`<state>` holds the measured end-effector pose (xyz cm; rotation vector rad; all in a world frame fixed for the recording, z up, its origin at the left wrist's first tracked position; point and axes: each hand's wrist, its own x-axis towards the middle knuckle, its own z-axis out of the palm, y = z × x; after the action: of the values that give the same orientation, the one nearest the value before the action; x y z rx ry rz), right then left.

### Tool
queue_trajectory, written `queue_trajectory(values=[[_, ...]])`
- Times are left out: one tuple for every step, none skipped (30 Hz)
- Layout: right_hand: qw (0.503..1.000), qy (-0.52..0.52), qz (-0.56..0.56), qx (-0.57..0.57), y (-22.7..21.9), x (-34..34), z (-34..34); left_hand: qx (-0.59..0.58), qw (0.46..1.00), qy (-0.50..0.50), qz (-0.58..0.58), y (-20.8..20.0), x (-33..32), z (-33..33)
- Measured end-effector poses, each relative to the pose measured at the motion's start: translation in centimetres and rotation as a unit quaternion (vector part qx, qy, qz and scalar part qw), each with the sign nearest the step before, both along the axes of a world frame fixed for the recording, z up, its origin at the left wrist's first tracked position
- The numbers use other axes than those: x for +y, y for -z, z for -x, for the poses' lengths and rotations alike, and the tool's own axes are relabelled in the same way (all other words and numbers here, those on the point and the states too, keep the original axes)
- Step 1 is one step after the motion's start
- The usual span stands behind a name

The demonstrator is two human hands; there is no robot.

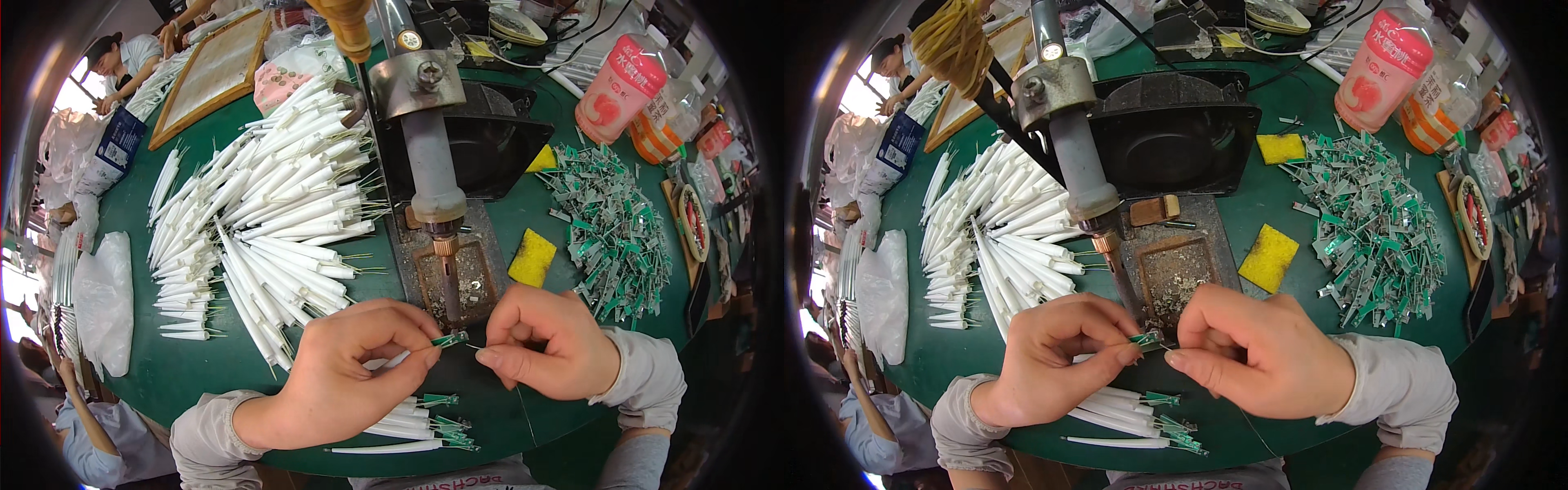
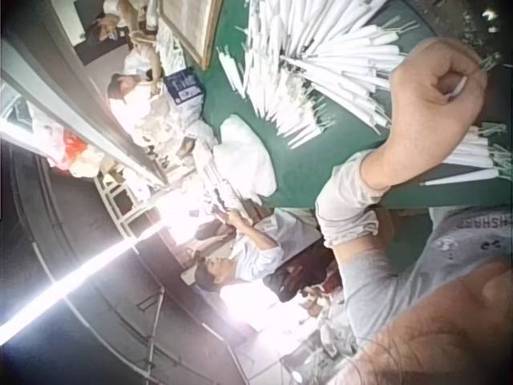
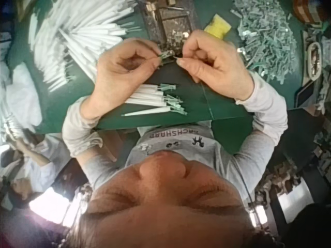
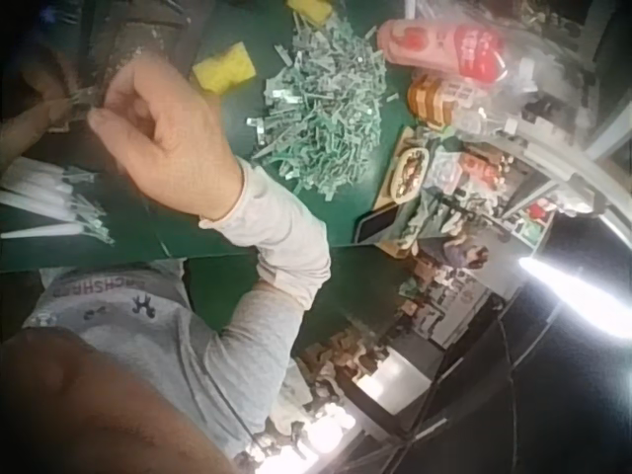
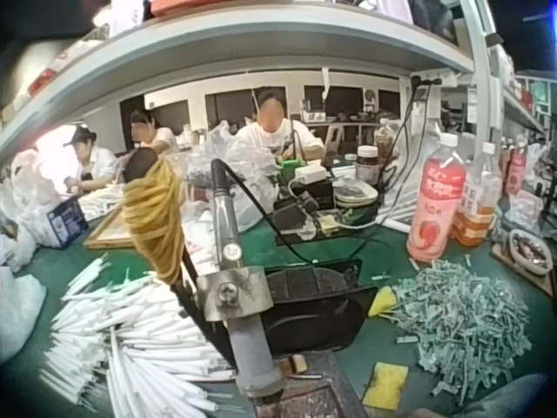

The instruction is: The person assembles wire tubes and small circuit boards by aligning them and soldering their connections with a soldering iron, placing the completed pieces onto the table.

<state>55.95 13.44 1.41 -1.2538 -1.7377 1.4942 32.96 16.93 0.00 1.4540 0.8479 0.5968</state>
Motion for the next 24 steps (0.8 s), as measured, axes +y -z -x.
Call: queue_trajectory(values=[[1.0, 0.0, 0.001, -0.001, 0.2, -0.2, 0.2, -0.008, 1.0, -0.002, 0.003, 0.0, 0.1, 0.0], [0.999, 0.019, -0.042, 0.003, 0.5, -0.4, 0.5, -0.016, 1.0, -0.004, 0.005, -0.1, 0.1, -0.1], [0.996, 0.037, -0.084, 0.007, 0.8, -0.6, 0.7, -0.016, 1.0, -0.004, 0.006, 0.0, 0.1, -0.1], [0.996, 0.036, -0.084, 0.007, 0.9, -0.7, 0.9, -0.017, 1.0, -0.006, 0.0, 0.0, 0.1, -0.1], [0.993, 0.053, -0.103, 0.007, 1.0, -0.8, 1.1, -0.018, 1.0, -0.008, -0.006, 0.1, 0.2, -0.1], [0.99, 0.07, -0.121, 0.007, 1.1, -0.8, 1.3, -0.018, 1.0, -0.008, -0.006, 0.1, 0.1, -0.1], [0.99, 0.069, -0.121, 0.007, 1.3, -0.9, 1.4, -0.015, 1.0, -0.005, -0.017, 0.1, 0.1, -0.1], [0.988, 0.082, -0.128, 0.011, 1.5, -0.9, 1.5, -0.012, 1.0, -0.002, -0.028, 0.1, 0.1, -0.1], [0.986, 0.096, -0.135, 0.016, 1.7, -0.9, 1.6, -0.012, 1.0, -0.003, -0.027, 0.1, 0.1, -0.1], [0.986, 0.094, -0.134, 0.016, 1.8, -0.9, 1.6, -0.015, 0.999, -0.004, -0.031, 0.1, 0.1, -0.1], [0.983, 0.1, -0.154, 0.009, 1.9, -0.9, 1.6, -0.018, 0.999, -0.005, -0.034, 0.1, 0.1, -0.1], [0.979, 0.107, -0.174, 0.003, 2.0, -0.9, 1.7, -0.018, 0.999, -0.006, -0.033, 0.1, 0.1, -0.1], [0.979, 0.105, -0.172, 0.004, 2.2, -0.9, 1.7, -0.018, 0.999, -0.007, -0.037, 0.1, 0.1, -0.1], [0.978, 0.109, -0.176, 0.015, 2.4, -0.9, 1.8, -0.018, 0.999, -0.009, -0.04, 0.1, 0.1, -0.1], [0.977, 0.112, -0.179, 0.027, 2.5, -0.8, 1.8, -0.018, 0.999, -0.01, -0.039, 0.1, 0.2, -0.1], [0.977, 0.112, -0.178, 0.027, 2.5, -0.9, 1.9, -0.021, 0.998, -0.004, -0.051, 0.1, 0.2, 0.0], [0.976, 0.112, -0.184, 0.031, 2.5, -0.9, 1.8, -0.024, 0.998, 0.001, -0.063, 0.1, 0.3, 0.0], [0.975, 0.112, -0.191, 0.035, 2.4, -0.9, 1.8, -0.024, 0.998, 0.001, -0.061, 0.1, 0.3, 0.0], [0.975, 0.111, -0.19, 0.035, 2.4, -0.9, 1.8, -0.03, 0.998, 0.001, -0.061, 0.2, 0.3, -0.1], [0.976, 0.104, -0.189, 0.036, 2.4, -0.9, 1.7, -0.037, 0.998, 0.001, -0.06, 0.2, 0.3, -0.1], [0.977, 0.097, -0.188, 0.038, 2.4, -0.8, 1.7, -0.037, 0.998, 0.0, -0.059, 0.1, 0.3, -0.1], [0.977, 0.097, -0.188, 0.038, 2.4, -0.8, 1.6, -0.047, 0.999, -0.01, -0.013, -0.2, 0.3, -0.1], [0.977, 0.098, -0.187, 0.036, 2.4, -0.8, 1.6, -0.057, 0.998, -0.019, 0.033, -0.3, 0.3, -0.1], [0.977, 0.099, -0.186, 0.035, 2.4, -0.8, 1.6, -0.057, 0.998, -0.02, 0.033, -0.3, 0.3, -0.1]])
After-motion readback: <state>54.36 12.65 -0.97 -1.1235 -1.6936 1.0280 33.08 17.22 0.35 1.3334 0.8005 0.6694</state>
